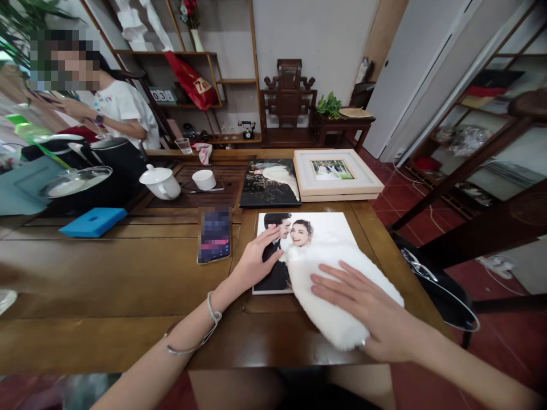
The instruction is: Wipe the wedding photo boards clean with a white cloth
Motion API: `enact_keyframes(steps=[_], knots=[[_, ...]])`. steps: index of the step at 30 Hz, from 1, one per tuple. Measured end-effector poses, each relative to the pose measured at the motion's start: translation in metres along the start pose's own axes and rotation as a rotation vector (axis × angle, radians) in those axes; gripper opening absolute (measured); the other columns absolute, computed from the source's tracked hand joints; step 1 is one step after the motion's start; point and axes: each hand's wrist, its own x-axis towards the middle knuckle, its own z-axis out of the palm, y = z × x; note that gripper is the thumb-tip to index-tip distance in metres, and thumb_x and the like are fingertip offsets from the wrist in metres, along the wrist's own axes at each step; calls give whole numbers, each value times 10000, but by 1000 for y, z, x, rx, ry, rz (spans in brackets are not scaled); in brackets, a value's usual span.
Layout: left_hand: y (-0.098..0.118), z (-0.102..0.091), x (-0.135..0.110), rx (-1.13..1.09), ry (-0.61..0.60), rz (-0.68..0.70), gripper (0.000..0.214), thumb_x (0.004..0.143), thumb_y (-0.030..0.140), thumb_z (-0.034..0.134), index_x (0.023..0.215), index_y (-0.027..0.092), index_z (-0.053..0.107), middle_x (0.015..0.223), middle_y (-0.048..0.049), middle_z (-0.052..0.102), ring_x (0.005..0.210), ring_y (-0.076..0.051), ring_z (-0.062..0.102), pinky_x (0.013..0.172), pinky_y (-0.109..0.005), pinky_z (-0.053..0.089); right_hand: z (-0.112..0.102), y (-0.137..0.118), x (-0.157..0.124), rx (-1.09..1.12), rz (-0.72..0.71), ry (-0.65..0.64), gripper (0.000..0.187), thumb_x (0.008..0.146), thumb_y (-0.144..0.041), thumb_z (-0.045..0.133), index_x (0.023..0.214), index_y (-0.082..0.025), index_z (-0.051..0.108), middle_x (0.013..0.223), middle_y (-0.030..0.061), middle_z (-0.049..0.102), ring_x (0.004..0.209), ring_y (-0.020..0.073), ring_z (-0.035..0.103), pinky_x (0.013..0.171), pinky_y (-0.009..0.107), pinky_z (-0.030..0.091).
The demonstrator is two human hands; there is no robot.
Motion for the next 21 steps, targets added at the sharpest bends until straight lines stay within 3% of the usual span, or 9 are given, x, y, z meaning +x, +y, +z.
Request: enact_keyframes(steps=[7,10,13,19,21], knots=[[0,0,0,22,10,-3,408,880,253,601,1276,157,588,1393,-129,550,1348,-262,456,1129,-486,371,-10,97,53,13,91,264,689,795,-180,488,1471,-201,356,1510,82,404,1430,241,266,1172,559,105],[0,0,-1,32,6,-6,409,881,253,601,1280,165,588,1389,-123,555,1347,-263,457,1128,-484,373,-13,113,70,11,151,298,647,838,-214,486,1471,-202,356,1510,108,398,1424,259,281,1162,585,87],[-1,1,-1,35,15,-5,410,882,254,598,1279,152,588,1390,-135,552,1346,-265,457,1127,-478,374,-11,97,71,-15,165,244,707,788,-183,489,1480,-185,339,1522,113,373,1440,289,230,1143,627,87],[-3,3,-2,19,22,5,416,885,223,577,1293,136,575,1393,-149,546,1355,-263,447,1133,-485,363,8,14,31,-49,20,72,997,571,-126,496,1526,-177,217,1592,77,193,1468,324,47,1133,649,16],[-3,3,-2,22,12,5,427,886,198,561,1307,132,563,1400,-152,538,1362,-261,437,1136,-482,359,11,-2,20,-41,-28,30,1047,516,-121,480,1527,-178,215,1597,67,169,1467,331,41,1134,645,-1]])
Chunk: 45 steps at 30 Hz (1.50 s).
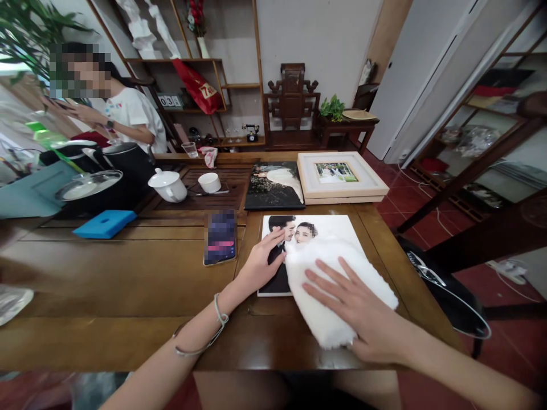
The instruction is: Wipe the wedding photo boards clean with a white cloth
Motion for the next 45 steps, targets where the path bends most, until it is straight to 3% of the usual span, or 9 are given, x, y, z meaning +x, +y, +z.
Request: enact_keyframes(steps=[3,12,16,20,23,30,34,39,45], knots=[[-1,0,0,7,-3,9,423,894,200,551,1313,140,559,1405,-149,534,1364,-260,434,1135,-484,358,-1,4,0,15,10,19,1007,538,-135,483,1516,-205,252,1581,46,236,1465,302,111,1149,618,29],[2,-1,-1,23,-17,0,416,898,247,574,1308,180,566,1413,-127,532,1365,-261,432,1125,-484,372,-17,86,59,-66,322,168,767,708,-145,464,1469,-150,363,1534,102,349,1445,283,215,1141,608,121],[3,-1,0,-6,1,-2,387,933,232,491,1307,171,573,1406,-118,541,1369,-256,425,1137,-491,354,-11,51,59,-111,307,77,843,652,-141,495,1481,-131,341,1565,114,273,1457,344,121,1123,661,74],[2,-2,1,-26,-4,-19,385,954,201,407,1286,165,597,1404,-109,544,1354,-248,448,1147,-468,351,-1,-9,30,-76,113,-10,983,532,-126,489,1497,-118,306,1587,113,202,1463,352,25,1133,648,4],[2,-2,1,-29,-9,-27,393,949,193,400,1289,163,595,1412,-108,535,1356,-244,445,1148,-459,353,2,-28,11,-18,18,-12,1019,500,-153,477,1503,-140,295,1581,76,232,1466,328,70,1155,609,19],[2,-2,2,-14,8,-17,379,966,197,375,1262,178,611,1376,-85,575,1339,-218,471,1141,-456,366,0,48,32,-124,360,252,688,731,-201,464,1414,-127,441,1467,111,459,1414,299,292,1142,577,193],[3,-3,2,-13,15,-30,375,964,197,377,1242,152,624,1360,-105,585,1326,-224,487,1135,-455,375,-5,67,66,-247,499,209,683,759,-224,490,1425,-88,420,1485,170,417,1401,379,283,1105,636,214],[2,-4,3,-65,32,-42,372,949,175,391,1228,172,636,1350,-84,597,1323,-225,491,1139,-466,368,7,8,88,-379,379,97,741,721,-237,571,1377,74,425,1431,321,410,1351,484,313,1086,630,249],[1,-6,3,-64,25,-44,422,903,85,376,1213,166,650,1351,-85,595,1321,-220,493,1145,-430,369,20,-65,58,-364,-2,98,793,709,-376,592,1316,122,479,1358,356,470,1284,470,425,1076,548,322]])
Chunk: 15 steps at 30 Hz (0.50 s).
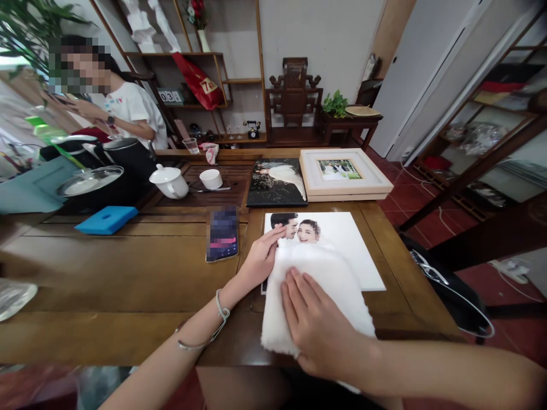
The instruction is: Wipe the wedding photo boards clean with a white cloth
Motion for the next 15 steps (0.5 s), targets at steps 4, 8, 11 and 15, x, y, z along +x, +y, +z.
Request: enact_keyframes(steps=[4,8,11,15], knots=[[-3,2,0,15,-1,32,446,892,63,361,1230,154,637,1348,-93,596,1323,-211,491,1141,-436,374,-9,23,-15,106,33,-24,700,711,-342,563,1291,49,551,1350,280,529,1278,393,465,1079,498,354],[-5,4,-1,11,12,42,424,910,81,360,1211,162,648,1324,-88,617,1311,-214,504,1137,-452,378,-5,56,-9,-12,266,-30,624,701,-252,569,1239,64,584,1309,300,552,1271,409,463,1072,518,362],[-4,3,-1,-8,19,31,417,910,92,370,1204,173,655,1320,-80,621,1313,-220,501,1136,-458,380,0,53,7,-101,305,-56,601,712,-253,594,1200,97,593,1284,351,543,1238,441,481,1047,527,384],[-2,0,0,-43,20,6,396,903,118,401,1193,174,664,1323,-81,619,1304,-230,511,1136,-455,377,4,15,24,-183,163,-14,601,720,-306,593,1177,84,614,1232,341,587,1171,463,529,1021,555,390]])
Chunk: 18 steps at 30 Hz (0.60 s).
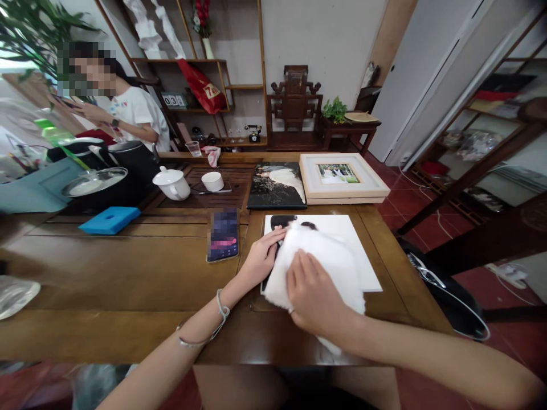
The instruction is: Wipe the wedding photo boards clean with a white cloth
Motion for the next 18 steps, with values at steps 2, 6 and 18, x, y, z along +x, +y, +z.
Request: enact_keyframes(steps=[2,6,18], knots=[[1,-1,0,-13,-3,-8,379,902,135,420,1179,174,675,1318,-85,622,1298,-241,517,1129,-453,387,-3,-18,-4,-8,-91,79,614,726,-294,574,1187,111,596,1202,343,604,1144,464,550,1010,558,394],[1,-2,0,-19,14,11,395,890,112,423,1178,199,680,1295,-71,640,1278,-236,538,1116,-451,404,-9,-20,-26,166,-225,111,661,714,-338,567,1185,126,591,1240,350,576,1177,446,533,1019,517,399],[5,4,-2,17,35,73,395,911,92,369,1092,164,713,1200,-77,696,1205,-205,603,1101,-423,435,9,122,-6,792,303,75,322,898,-309,434,1033,-181,698,1051,91,724,974,301,640,874,426,477]])
